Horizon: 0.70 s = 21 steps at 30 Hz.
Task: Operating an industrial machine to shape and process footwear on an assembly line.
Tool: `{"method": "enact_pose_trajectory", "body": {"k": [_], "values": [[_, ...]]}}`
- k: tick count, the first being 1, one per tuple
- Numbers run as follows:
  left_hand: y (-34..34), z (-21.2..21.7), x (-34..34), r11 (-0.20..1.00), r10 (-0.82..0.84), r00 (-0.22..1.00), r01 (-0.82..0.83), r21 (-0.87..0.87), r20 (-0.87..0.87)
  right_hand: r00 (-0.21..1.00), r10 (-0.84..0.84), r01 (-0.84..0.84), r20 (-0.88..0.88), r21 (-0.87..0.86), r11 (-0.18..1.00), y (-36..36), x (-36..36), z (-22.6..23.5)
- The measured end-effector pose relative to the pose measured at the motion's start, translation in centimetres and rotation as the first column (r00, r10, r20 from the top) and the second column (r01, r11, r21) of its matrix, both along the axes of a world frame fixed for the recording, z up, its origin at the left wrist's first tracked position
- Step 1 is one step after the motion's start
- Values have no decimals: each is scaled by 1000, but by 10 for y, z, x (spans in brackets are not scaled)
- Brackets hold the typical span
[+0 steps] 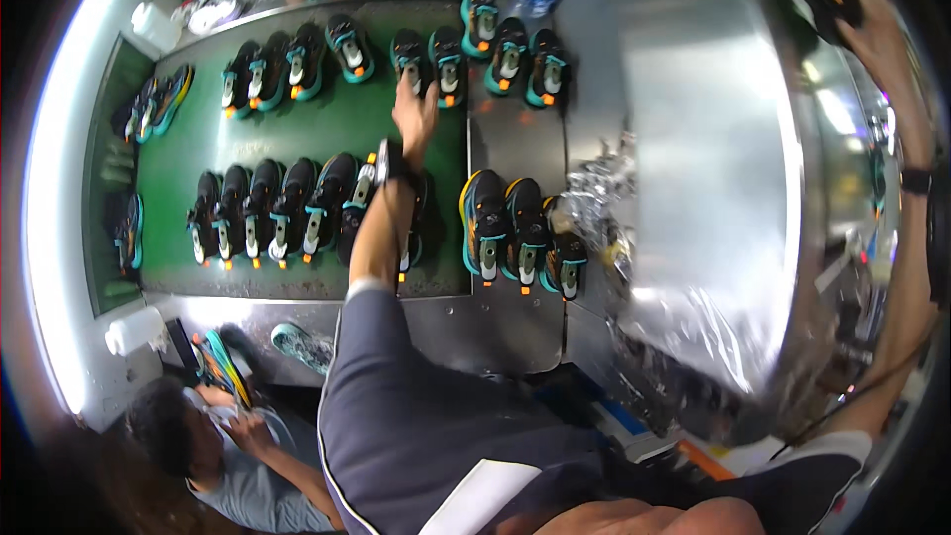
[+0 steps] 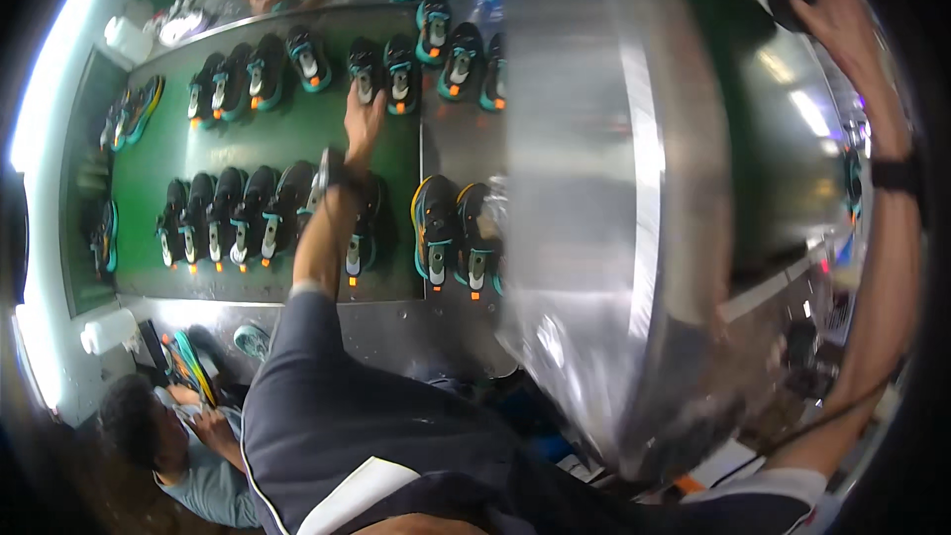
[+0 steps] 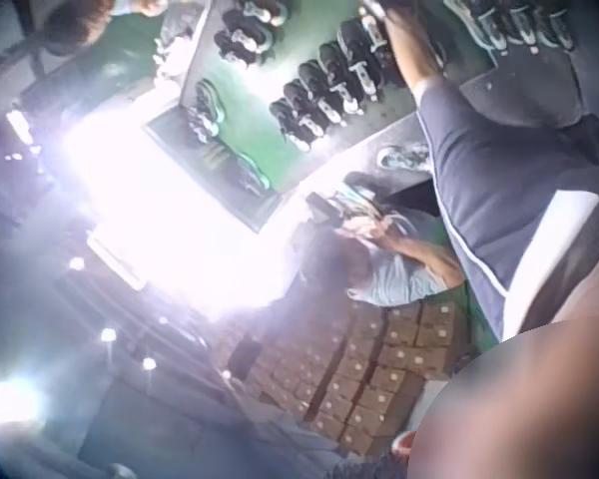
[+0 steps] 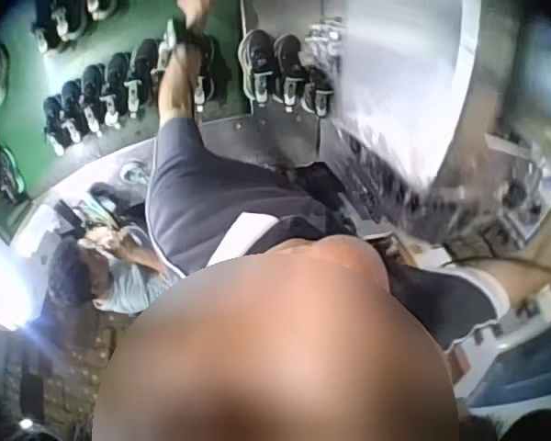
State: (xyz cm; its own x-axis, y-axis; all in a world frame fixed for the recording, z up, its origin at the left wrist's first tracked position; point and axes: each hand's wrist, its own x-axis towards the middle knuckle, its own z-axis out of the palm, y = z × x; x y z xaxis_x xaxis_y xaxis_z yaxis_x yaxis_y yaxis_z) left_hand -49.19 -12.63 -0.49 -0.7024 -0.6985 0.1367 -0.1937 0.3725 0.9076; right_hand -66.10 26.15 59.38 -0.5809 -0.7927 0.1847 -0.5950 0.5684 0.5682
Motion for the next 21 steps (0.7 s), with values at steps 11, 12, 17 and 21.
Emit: {"method": "enact_pose_trajectory", "body": {"k": [11, 12, 17, 21], "values": [[265, 206, 317, 132, -758, 520, 714, 688, -394, 809, -580, 546, 96, -488, 681, 80, 299, 38], [279, 227, 321, -57, -807, 364, 735, 675, -465, 955, -231, 41, -188, -686, 726, 91, 336, 27], [365, 319, 317, -437, -685, -78, 839, 324, -724, 967, -253, 97, -25, -883, 459, 153, 519, -15], [459, 385, 355, -505, -524, -156, 848, 158, -838, 906, -394, 221, 155, -967, 129, 190, 645, -77]]}}
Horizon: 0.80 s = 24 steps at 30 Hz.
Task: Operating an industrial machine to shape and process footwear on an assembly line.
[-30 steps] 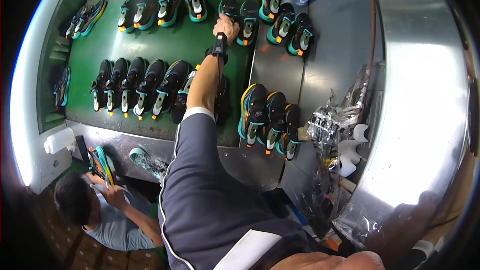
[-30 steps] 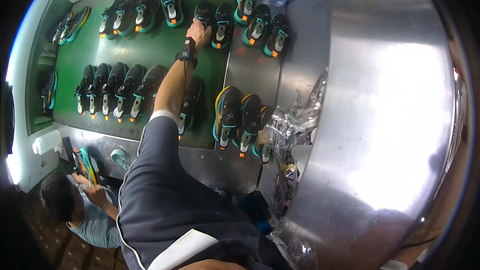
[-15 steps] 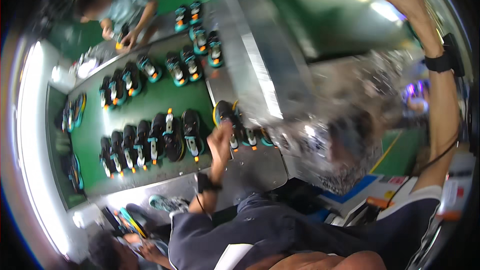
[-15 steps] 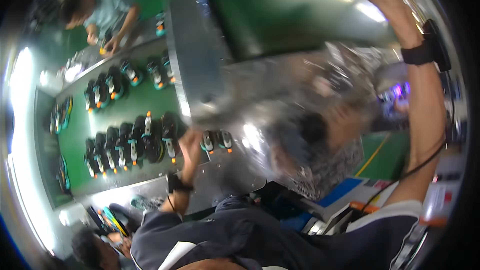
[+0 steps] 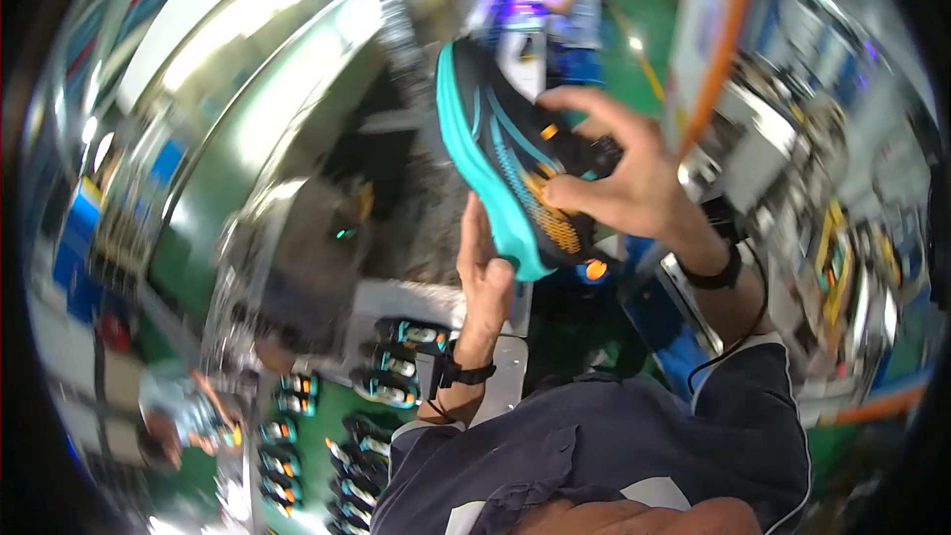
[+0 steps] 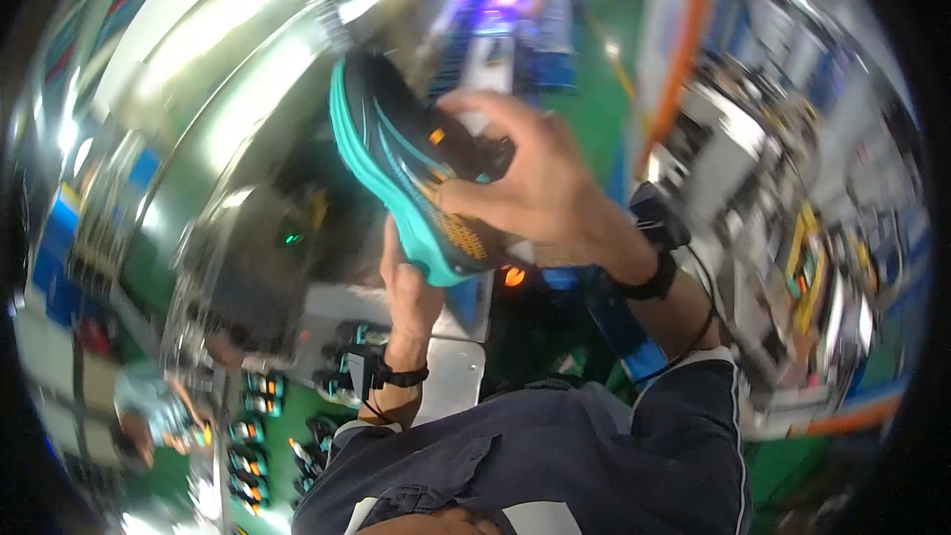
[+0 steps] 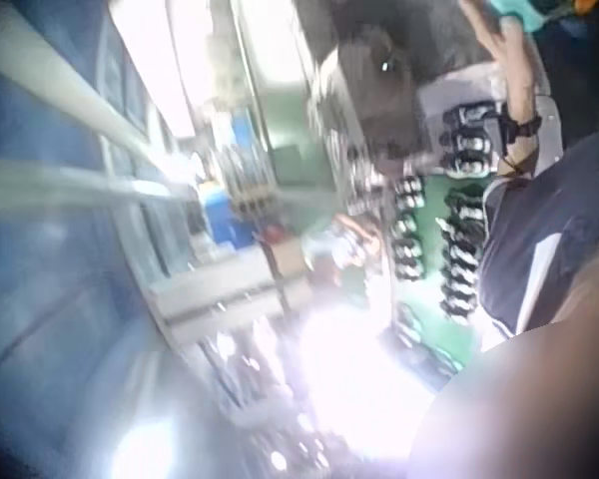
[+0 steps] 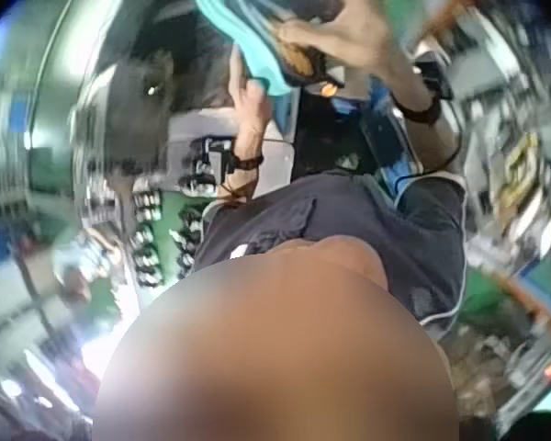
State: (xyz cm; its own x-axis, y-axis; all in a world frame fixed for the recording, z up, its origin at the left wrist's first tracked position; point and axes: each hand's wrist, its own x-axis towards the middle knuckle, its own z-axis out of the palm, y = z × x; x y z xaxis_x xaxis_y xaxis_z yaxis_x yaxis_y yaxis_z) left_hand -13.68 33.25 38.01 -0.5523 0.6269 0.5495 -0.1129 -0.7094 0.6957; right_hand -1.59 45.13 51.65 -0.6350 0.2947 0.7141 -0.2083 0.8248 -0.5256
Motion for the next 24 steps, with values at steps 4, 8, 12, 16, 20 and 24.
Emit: {"method": "enact_pose_trajectory", "body": {"k": [4, 8, 12, 16, 20, 24], "values": [[59, 5, 97, 855, -452, 869, 486, -182, 201, 907, -375, 420, 191, -371, 828, 24, 119, -55], [113, -13, 205, 646, -665, 635, 753, -122, 394, 931, -366, 269, -16, -648, 712, 32, 254, -115], [153, -20, 325, 537, -756, 652, 661, -525, 48, 563, -826, 584, 24, -719, 377, 29, 365, -162], [212, -42, 415, 202, -959, 281, 776, -597, 40, 221, -975, 640, 1, -755, 144, 20, 466, -185], [304, -89, 509, 328, -891, 454, 651, -684, 5, 7, -997, 647, 72, -761, -51, 13, 545, -203], [433, -158, 602, 636, -739, 459, 231, -737, -493, -237, -965, 653, 110, -718, -242, 1, 589, -213]]}}
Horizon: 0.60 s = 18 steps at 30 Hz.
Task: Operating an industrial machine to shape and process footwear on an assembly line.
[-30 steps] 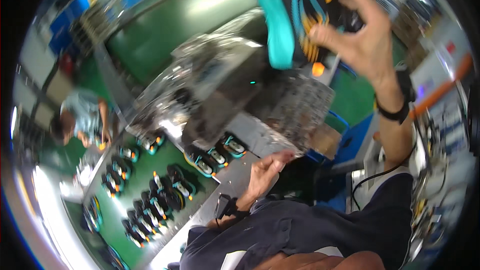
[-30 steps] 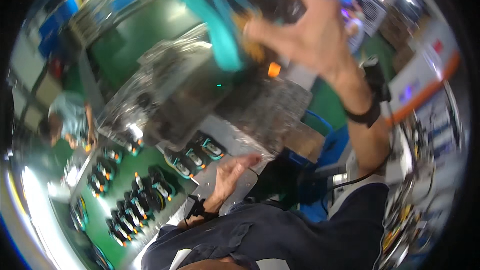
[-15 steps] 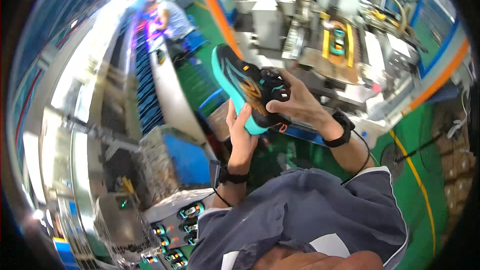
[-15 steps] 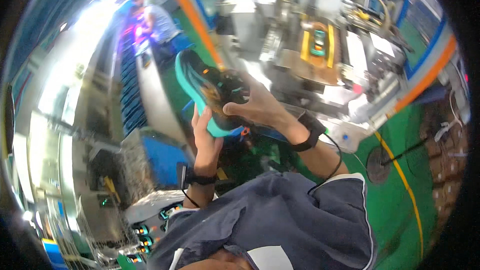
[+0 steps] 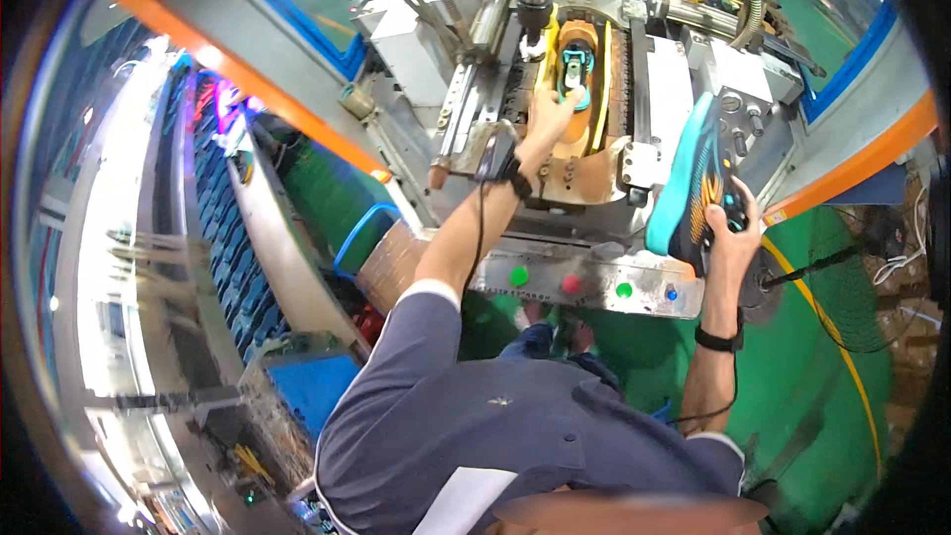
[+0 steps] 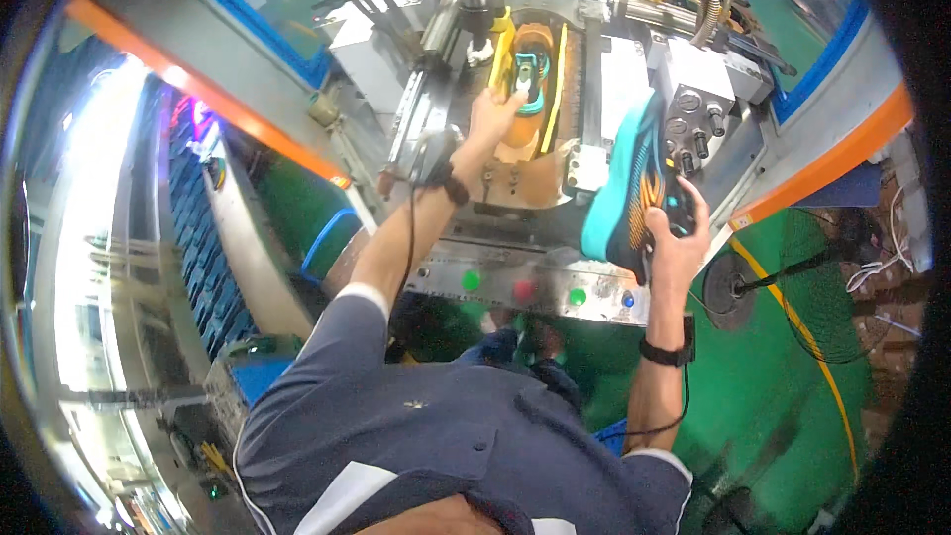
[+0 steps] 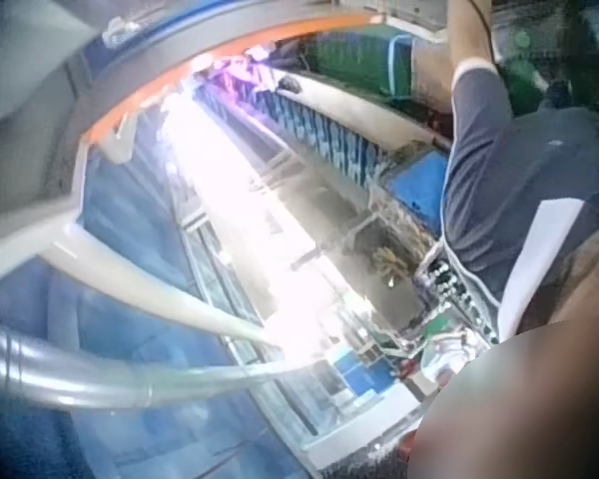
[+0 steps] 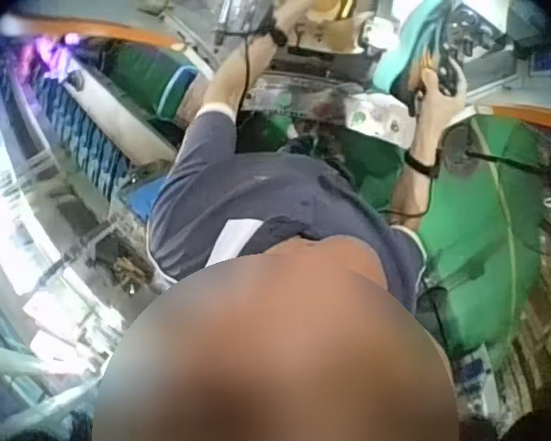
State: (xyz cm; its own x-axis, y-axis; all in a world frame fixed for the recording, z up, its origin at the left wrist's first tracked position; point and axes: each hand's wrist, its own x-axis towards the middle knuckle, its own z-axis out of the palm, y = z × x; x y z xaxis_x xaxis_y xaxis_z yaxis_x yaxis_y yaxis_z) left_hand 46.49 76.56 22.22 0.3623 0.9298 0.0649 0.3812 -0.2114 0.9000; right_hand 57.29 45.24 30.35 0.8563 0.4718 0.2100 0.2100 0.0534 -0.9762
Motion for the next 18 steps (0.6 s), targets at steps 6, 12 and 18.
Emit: {"method": "enact_pose_trajectory", "body": {"k": [6, 12, 18], "values": [[79, -56, 84, 1000, 24, 972, -20, 16, -232, 970, -241, 244, 38, -153, 958, 1, 20, 6], [78, -28, 36, 979, 70, 981, -33, -199, 181, 962, -130, 192, 241, -257, 947, 85, 89, 19], [-13, 23, -100, 615, 189, 716, 447, -649, 672, 869, 154, 141, 471, -532, 835, 267, 149, 8]]}}
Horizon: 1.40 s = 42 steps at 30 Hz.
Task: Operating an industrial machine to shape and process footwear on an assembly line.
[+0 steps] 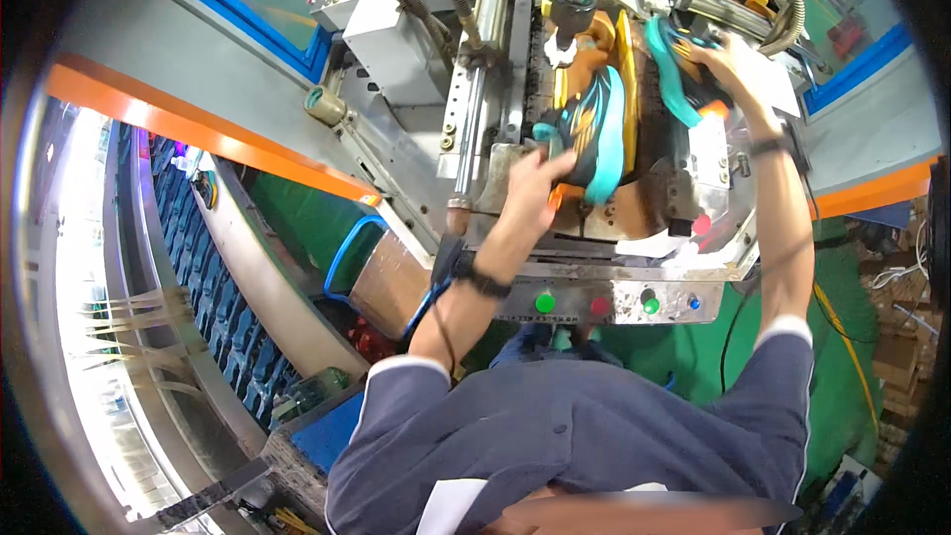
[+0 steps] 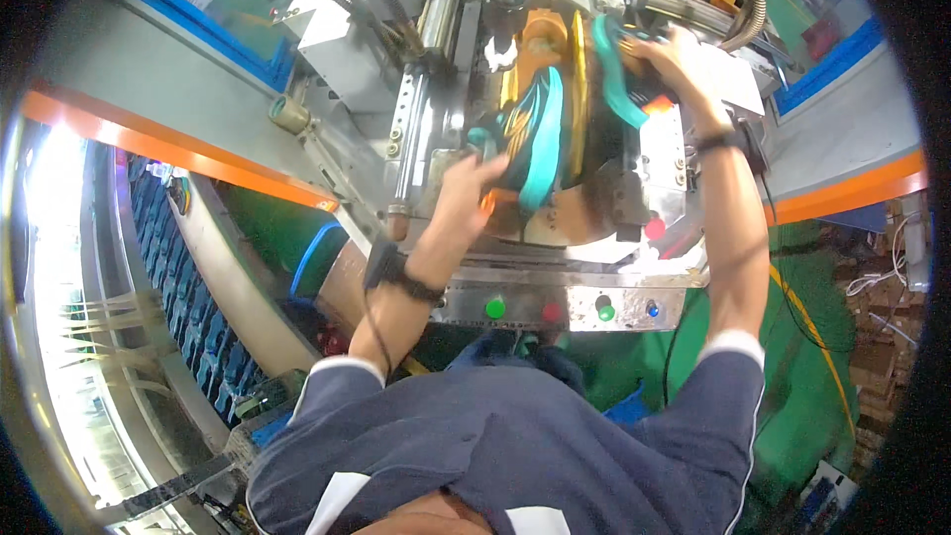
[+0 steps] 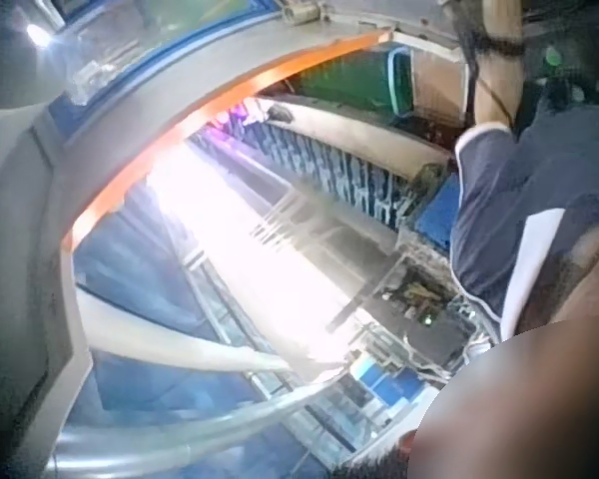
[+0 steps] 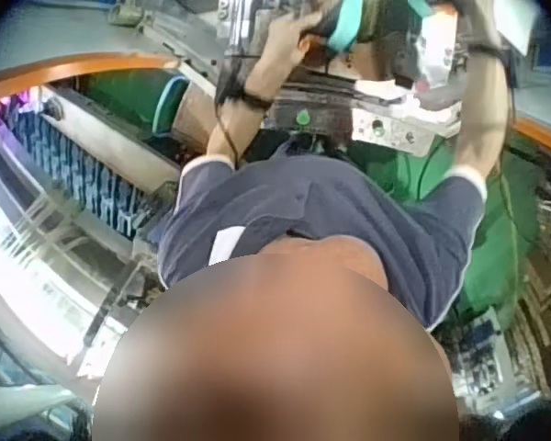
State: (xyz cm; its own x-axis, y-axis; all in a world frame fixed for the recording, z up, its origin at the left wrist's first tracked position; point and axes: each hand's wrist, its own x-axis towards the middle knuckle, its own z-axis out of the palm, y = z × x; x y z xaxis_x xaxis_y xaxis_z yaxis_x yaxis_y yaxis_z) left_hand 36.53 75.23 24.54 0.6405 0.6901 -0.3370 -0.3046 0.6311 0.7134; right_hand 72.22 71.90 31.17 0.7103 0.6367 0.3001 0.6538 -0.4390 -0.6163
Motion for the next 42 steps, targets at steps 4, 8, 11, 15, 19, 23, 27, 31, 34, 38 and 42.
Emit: {"method": "enact_pose_trajectory", "body": {"k": [4, 8, 11, 15, 19, 23, 27, 31, 34, 38, 42], "values": [[-59, 32, -123, 998, 58, 996, -56, 20, -64, 988, 130, -153, -84, -403, 902, 108, -57, -30], [-108, 43, -225, 947, 314, 937, -298, 122, -152, 970, 193, -136, 151, -322, 937, 149, -89, -98], [-147, 61, -263, 842, 538, 813, -502, 198, -223, 984, 88, -31, 153, -340, 940, 155, -111, -132], [-190, 39, -291, 709, 704, 687, -665, 236, -179, 992, 67, -28, 108, -330, 943, 144, -127, -125], [-220, 20, -284, 557, 824, 519, -814, 162, -225, 850, 379, -457, 365, 155, 876, 48, -207, -103], [-222, 13, -277, 558, 816, 528, -826, 82, -235, 702, 669, -709, 243, 315, 630, -89, -318, -96], [-221, 21, -257, 587, 797, 564, -808, 58, -215, 632, 775, -769, 19, 144, 623, -131, -358, -213], [-225, 26, -247, 619, 774, 591, -782, 74, -227, 635, 768, -772, -85, -42, 634, -134, -365, -264], [-227, 26, -242, 630, 765, 603, -773, 68, -226, 621, 781, -784, -65, -60, 618, -133, -359, -258], [-224, 19, -247, 623, 769, 598, -781, 53, -224, 609, 786, -732, -109, 305, 609, -117, -336, -167], [-232, 5, -258, 625, 772, 606, -779, 56, -190, 958, 275, -279, 80, 480, 832, -39, -238, 19]]}}
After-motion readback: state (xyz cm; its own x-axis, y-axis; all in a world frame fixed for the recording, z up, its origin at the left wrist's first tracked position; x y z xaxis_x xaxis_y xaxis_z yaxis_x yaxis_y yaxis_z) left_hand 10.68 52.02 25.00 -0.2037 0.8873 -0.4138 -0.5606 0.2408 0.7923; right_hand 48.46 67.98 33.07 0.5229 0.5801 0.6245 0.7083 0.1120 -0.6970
